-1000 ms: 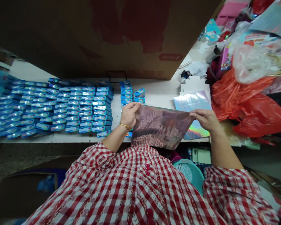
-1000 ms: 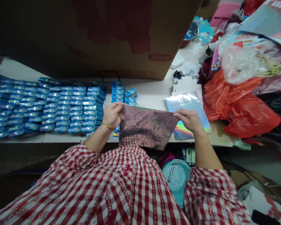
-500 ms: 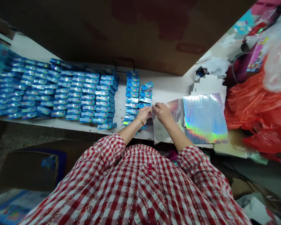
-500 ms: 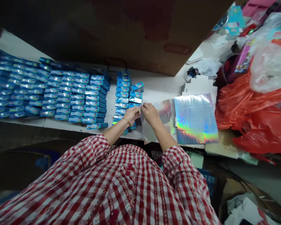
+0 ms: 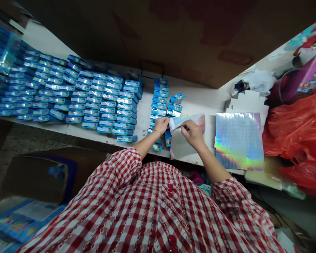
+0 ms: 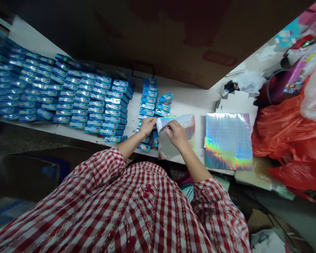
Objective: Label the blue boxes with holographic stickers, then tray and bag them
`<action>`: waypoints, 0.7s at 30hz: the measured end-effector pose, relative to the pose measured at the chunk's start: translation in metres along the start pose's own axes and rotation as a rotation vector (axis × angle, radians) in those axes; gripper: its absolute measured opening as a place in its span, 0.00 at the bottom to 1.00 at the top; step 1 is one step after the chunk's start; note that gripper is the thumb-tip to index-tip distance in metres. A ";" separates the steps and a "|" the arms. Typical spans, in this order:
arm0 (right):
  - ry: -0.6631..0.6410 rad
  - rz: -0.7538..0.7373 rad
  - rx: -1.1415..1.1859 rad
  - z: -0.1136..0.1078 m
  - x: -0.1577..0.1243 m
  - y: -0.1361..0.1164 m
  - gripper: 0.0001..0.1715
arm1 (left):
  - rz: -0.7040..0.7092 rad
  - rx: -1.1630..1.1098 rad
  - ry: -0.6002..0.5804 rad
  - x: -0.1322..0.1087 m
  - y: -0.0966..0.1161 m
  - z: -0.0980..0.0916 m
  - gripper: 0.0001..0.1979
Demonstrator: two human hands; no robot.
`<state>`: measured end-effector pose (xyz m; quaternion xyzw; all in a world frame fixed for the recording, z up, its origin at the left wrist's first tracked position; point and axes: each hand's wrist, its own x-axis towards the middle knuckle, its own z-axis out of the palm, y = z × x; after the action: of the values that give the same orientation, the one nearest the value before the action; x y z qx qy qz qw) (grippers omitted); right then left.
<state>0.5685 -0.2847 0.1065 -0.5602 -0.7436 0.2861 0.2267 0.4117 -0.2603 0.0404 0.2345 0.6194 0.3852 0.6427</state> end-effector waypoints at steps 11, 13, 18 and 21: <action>-0.011 0.602 1.037 0.033 0.047 -0.035 0.17 | 0.045 -0.228 0.040 -0.019 0.032 -0.056 0.20; 0.034 0.653 1.066 0.047 0.052 -0.039 0.18 | -0.001 -0.305 0.018 -0.024 0.036 -0.065 0.20; 0.217 0.685 0.889 0.089 0.064 -0.049 0.16 | 0.059 -0.278 0.101 -0.012 0.040 -0.088 0.16; 0.310 0.671 0.765 0.112 0.073 -0.054 0.12 | 0.155 -0.187 0.180 0.007 0.040 -0.099 0.14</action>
<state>0.4371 -0.2452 0.0626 -0.6804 -0.3240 0.5075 0.4178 0.3069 -0.2482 0.0548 0.1853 0.6160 0.5090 0.5720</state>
